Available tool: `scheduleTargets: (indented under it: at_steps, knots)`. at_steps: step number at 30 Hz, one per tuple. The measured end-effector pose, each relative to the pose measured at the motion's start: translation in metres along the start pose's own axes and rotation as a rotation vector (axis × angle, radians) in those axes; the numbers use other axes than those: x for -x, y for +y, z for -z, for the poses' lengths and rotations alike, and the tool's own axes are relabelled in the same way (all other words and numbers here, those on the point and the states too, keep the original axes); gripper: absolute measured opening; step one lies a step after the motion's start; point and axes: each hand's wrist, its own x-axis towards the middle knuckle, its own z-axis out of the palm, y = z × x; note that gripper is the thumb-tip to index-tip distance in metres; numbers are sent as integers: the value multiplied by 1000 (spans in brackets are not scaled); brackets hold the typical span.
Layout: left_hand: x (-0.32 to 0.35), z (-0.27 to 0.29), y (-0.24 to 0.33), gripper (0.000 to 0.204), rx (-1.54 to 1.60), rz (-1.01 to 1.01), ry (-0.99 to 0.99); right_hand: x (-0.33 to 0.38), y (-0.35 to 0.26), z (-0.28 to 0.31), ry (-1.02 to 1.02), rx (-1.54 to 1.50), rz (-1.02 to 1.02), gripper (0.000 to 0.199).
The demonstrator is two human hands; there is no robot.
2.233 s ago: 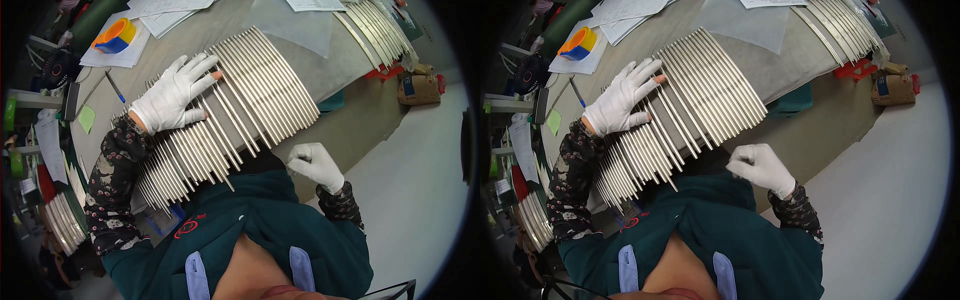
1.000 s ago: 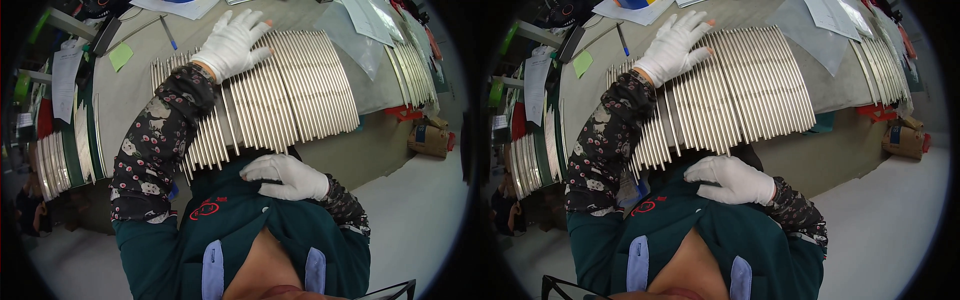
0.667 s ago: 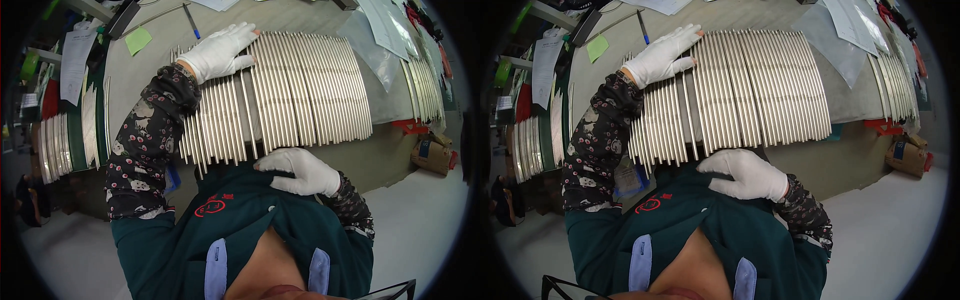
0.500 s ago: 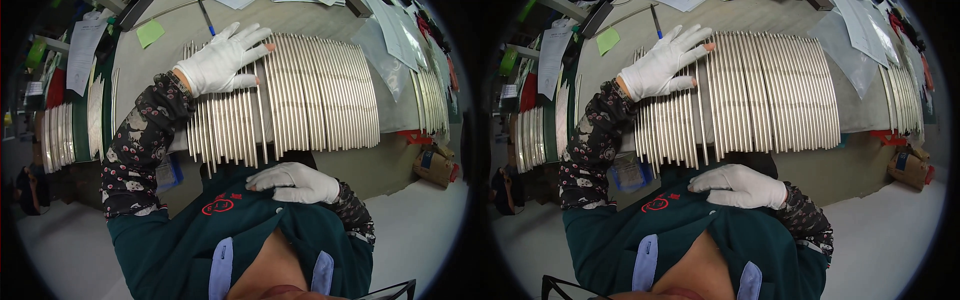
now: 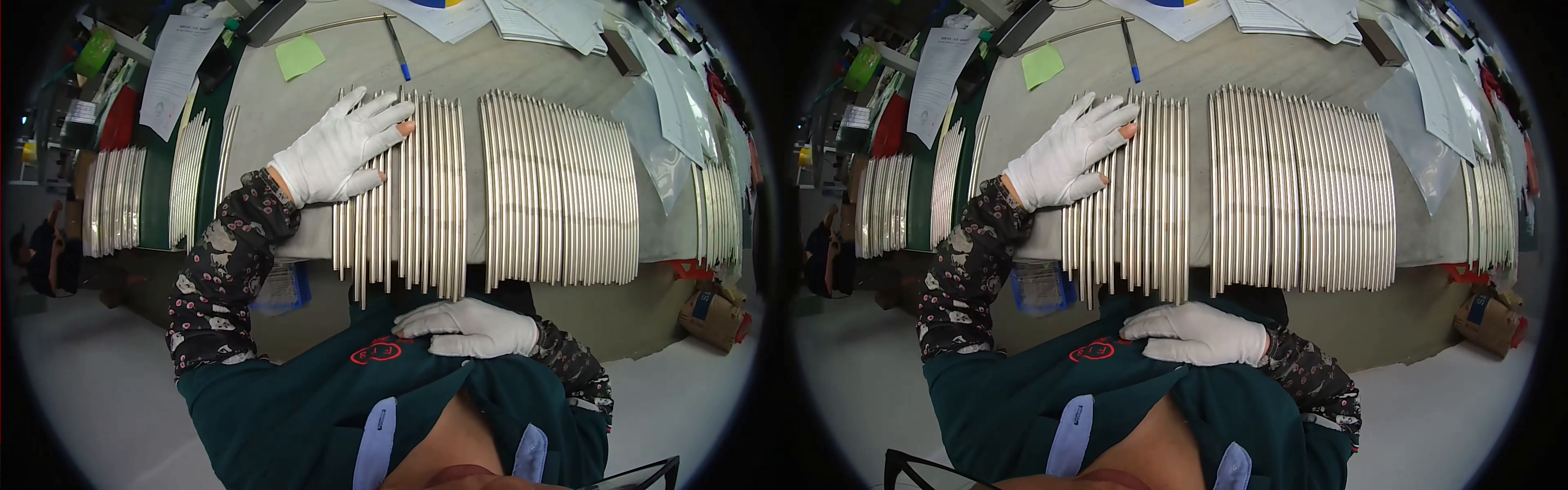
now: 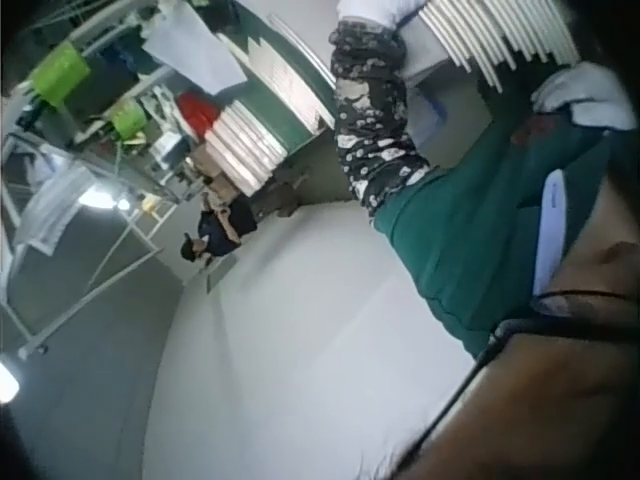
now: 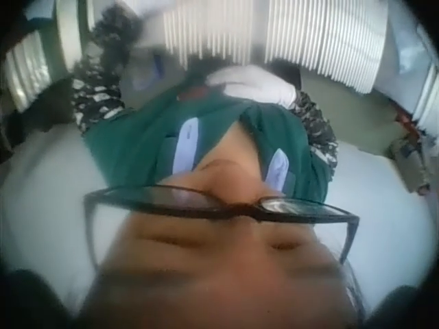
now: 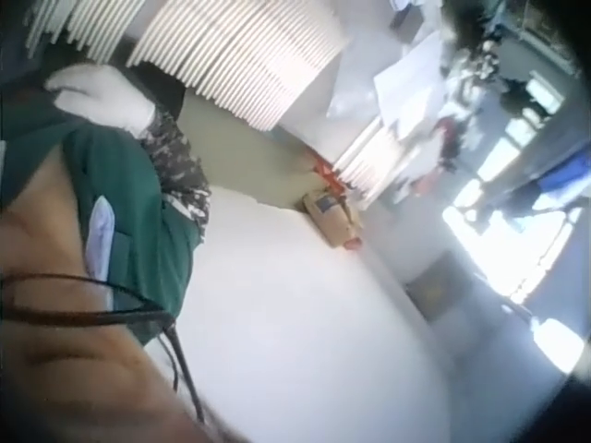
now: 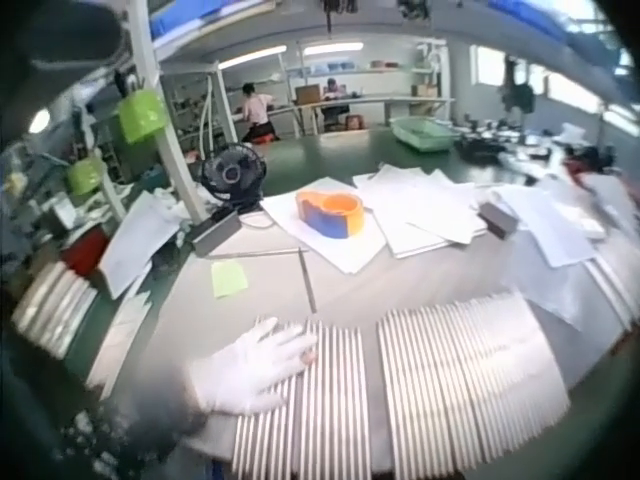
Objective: Using a sanding block to smooth the edges of multiple thin rods arranged on a workbench.
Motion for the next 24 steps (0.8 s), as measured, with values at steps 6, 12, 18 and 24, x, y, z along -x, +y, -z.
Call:
scheduleTargets:
  at_steps: [6, 12, 18, 24]
  knots:
    - [-6, 0, 9, 75, -26, 68, 29, -13, 3, -2, -52, 50, 22, 47]
    - [-57, -4, 35, 71, 15, -18, 70, -3, -15, -3, 81, 141, -90, 61]
    - [-104, -16, 37, 71, -1, -64, 80, 20, -16, -6, 248, 164, -124, 61]
    - [-134, -24, 24, 67, 57, -1, 184, 33, -17, 9, 157, 364, -369, 51]
